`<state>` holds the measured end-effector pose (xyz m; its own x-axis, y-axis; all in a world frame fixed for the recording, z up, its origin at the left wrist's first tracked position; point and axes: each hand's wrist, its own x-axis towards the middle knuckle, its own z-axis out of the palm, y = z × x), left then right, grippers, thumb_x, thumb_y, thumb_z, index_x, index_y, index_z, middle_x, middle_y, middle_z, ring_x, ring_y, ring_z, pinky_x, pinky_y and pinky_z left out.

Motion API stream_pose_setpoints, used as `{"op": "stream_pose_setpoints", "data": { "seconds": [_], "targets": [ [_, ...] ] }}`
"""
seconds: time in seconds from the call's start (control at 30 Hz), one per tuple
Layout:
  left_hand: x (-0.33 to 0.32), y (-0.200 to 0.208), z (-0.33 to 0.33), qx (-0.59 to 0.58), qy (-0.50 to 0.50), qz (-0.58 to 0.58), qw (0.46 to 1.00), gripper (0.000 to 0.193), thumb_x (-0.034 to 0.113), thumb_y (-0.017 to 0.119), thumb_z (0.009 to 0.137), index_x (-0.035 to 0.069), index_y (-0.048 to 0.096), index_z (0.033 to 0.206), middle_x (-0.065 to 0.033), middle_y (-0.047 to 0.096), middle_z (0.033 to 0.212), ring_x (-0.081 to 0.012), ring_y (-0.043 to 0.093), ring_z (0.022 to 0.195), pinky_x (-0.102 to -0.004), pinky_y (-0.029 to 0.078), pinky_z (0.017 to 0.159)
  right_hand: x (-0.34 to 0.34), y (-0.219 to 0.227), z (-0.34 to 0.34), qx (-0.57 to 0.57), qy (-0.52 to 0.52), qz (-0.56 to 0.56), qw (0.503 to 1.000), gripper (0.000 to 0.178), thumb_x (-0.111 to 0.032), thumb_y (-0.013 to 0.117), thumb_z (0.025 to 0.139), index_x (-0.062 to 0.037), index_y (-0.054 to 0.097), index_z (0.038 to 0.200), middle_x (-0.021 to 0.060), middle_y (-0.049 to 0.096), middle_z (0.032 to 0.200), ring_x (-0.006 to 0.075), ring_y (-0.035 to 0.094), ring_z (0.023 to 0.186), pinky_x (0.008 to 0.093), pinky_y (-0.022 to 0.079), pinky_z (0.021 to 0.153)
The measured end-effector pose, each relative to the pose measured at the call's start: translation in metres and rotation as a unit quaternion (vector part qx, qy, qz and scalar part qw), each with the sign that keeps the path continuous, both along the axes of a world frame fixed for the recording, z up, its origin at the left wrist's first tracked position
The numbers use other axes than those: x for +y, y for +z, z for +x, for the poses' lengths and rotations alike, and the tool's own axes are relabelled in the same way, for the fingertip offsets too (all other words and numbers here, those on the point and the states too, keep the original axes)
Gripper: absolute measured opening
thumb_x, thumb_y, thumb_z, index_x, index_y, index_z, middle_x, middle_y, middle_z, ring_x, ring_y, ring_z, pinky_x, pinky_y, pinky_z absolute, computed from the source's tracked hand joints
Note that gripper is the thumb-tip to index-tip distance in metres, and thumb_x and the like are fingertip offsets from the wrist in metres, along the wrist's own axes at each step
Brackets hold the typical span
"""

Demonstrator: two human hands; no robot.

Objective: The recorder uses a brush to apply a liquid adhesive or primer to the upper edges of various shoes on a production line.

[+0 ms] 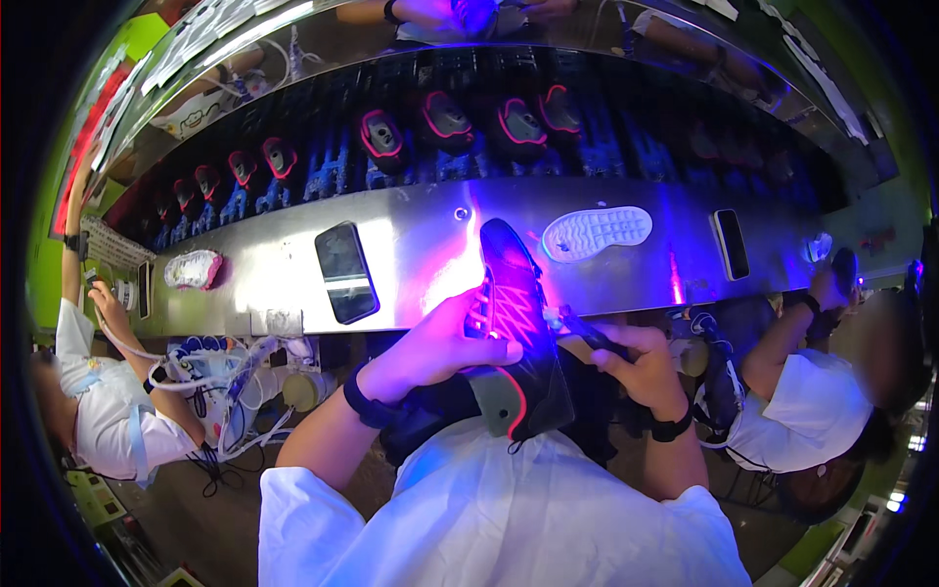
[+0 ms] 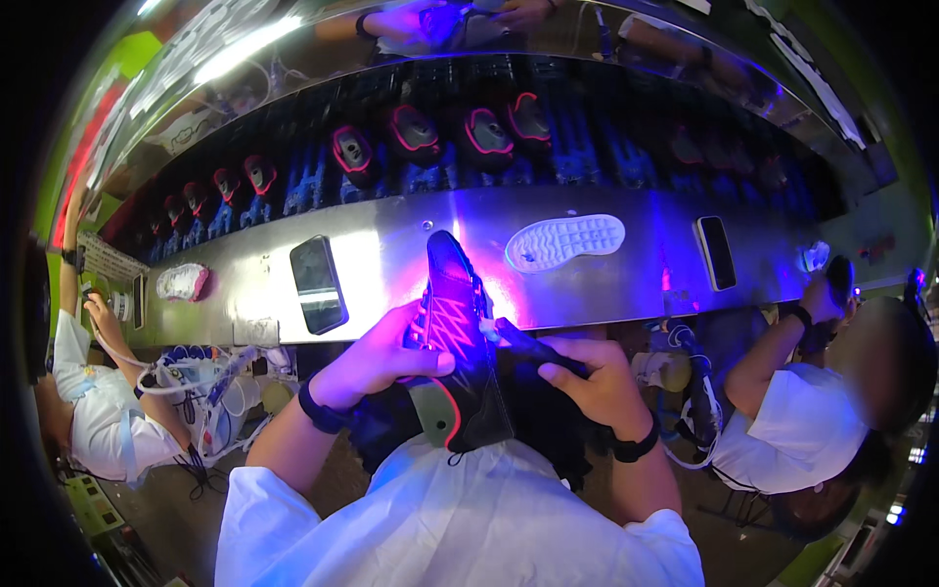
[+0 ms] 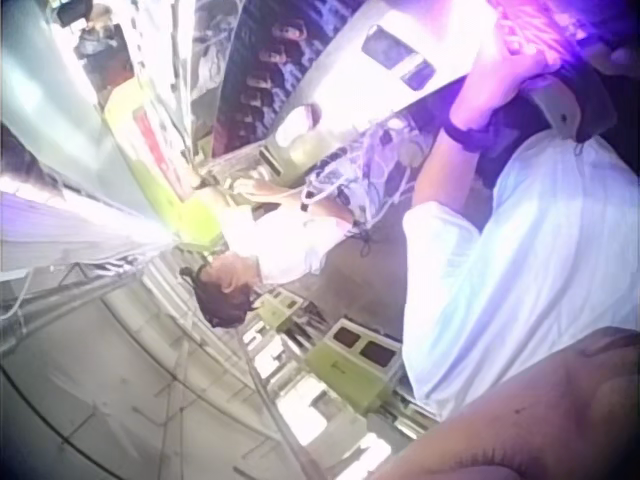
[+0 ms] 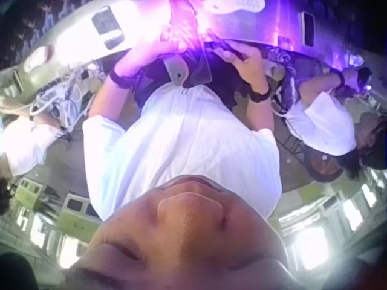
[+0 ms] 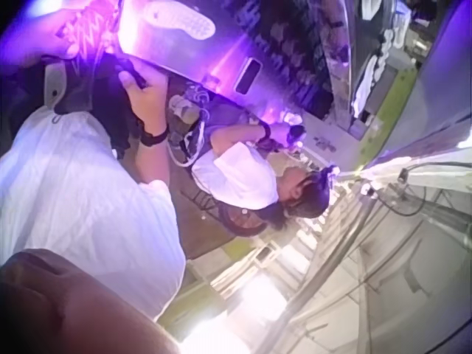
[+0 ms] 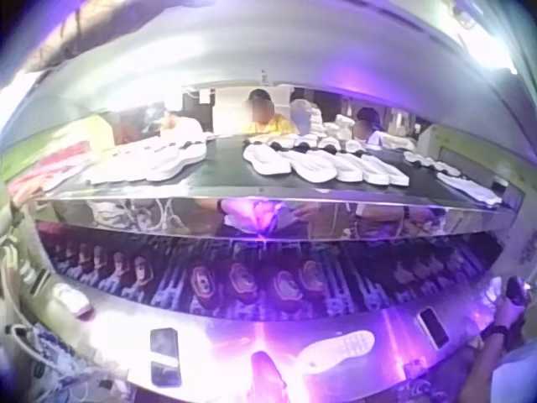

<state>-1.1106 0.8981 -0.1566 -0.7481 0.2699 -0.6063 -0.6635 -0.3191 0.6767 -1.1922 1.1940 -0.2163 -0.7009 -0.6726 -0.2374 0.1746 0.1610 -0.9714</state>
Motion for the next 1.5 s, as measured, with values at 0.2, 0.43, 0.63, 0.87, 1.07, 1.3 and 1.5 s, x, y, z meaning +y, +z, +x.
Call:
{"op": "stream_pose_setpoints", "data": {
  "seconds": [0.2, 0.43, 0.63, 0.87, 1.07, 1.3, 1.5],
  "targets": [
    [-0.005, 0.000, 0.003, 0.061, 0.055, -0.021, 0.996, 0.074, 0.012, 0.079, 0.086, -0.002, 0.041, 0.147, -0.0109, 0.062, 0.130, -0.0205, 0.064, 0.118, -0.0361, 0.051, 0.104, 0.011, 0.038, -0.015, -0.012, 0.127, 0.015, 0.992, 0.033, -0.001, 0.073, 0.090, 0.0008, 0.071, 0.123, 0.0008, 0.070, 0.090, 0.0078, 0.060, 0.079, 0.0255, 0.049, 0.071],
    [0.007, -0.004, 0.001, 0.039, 0.133, -0.045, 0.989, 0.069, 0.012, 0.077, 0.088, -0.002, 0.040, 0.144, -0.0122, 0.064, 0.124, -0.0209, 0.066, 0.113, -0.0363, 0.053, 0.100, 0.043, 0.052, -0.013, -0.078, 0.121, 0.134, 0.980, 0.036, -0.007, 0.081, 0.084, 0.0023, 0.072, 0.117, 0.0116, 0.075, 0.098, 0.0180, 0.069, 0.087, 0.0308, 0.052, 0.081],
    [0.022, -0.012, 0.001, -0.020, 0.174, -0.006, 0.984, 0.039, 0.023, 0.066, 0.097, 0.001, 0.056, 0.129, -0.0078, 0.069, 0.112, -0.0178, 0.069, 0.102, -0.0330, 0.055, 0.091, 0.046, 0.055, -0.022, 0.126, 0.100, 0.129, 0.979, 0.033, -0.011, 0.083, 0.081, -0.0003, 0.074, 0.110, 0.0110, 0.068, 0.081, 0.0227, 0.063, 0.070, 0.0321, 0.049, 0.066],
    [0.034, 0.005, 0.000, -0.187, 0.165, 0.085, 0.965, 0.041, 0.042, 0.061, 0.099, 0.007, 0.065, 0.119, -0.0063, 0.072, 0.101, -0.0178, 0.071, 0.083, -0.0340, 0.058, 0.072, 0.037, 0.070, -0.051, 0.255, 0.084, 0.133, 0.954, 0.033, -0.011, 0.082, 0.077, -0.0051, 0.076, 0.110, 0.0084, 0.061, 0.069, 0.0197, 0.056, 0.057, 0.0311, 0.041, 0.054],
    [0.046, 0.002, 0.009, -0.238, 0.254, 0.160, 0.924, 0.058, 0.053, 0.060, 0.096, 0.010, 0.056, 0.135, -0.0144, 0.069, 0.106, -0.0188, 0.069, 0.076, -0.0303, 0.060, 0.063, 0.029, 0.064, -0.069, 0.294, 0.093, 0.088, 0.947, 0.035, -0.010, 0.082, 0.078, -0.0076, 0.076, 0.112, 0.0081, 0.062, 0.069, 0.0186, 0.057, 0.057, 0.0308, 0.041, 0.053],
    [0.041, -0.031, 0.037, -0.319, 0.220, 0.537, 0.749, 0.072, 0.057, 0.061, 0.093, 0.006, 0.049, 0.141, -0.0314, 0.062, 0.116, -0.0278, 0.071, 0.077, -0.0254, 0.063, 0.055, 0.018, 0.062, -0.069, 0.295, 0.083, 0.061, 0.950, 0.035, -0.010, 0.081, 0.079, -0.0069, 0.076, 0.113, 0.0077, 0.062, 0.070, 0.0173, 0.056, 0.057, 0.0292, 0.042, 0.054],
    [0.053, -0.041, 0.045, -0.320, 0.214, 0.668, 0.636, 0.077, 0.055, 0.061, 0.092, 0.001, 0.045, 0.145, -0.0352, 0.053, 0.126, -0.0332, 0.069, 0.080, -0.0310, 0.064, 0.065, 0.009, 0.051, -0.058, 0.220, 0.089, 0.068, 0.969, 0.036, -0.002, 0.077, 0.076, 0.0016, 0.074, 0.112, 0.0054, 0.063, 0.076, 0.0161, 0.059, 0.066, 0.0283, 0.045, 0.063]
  ]
}}
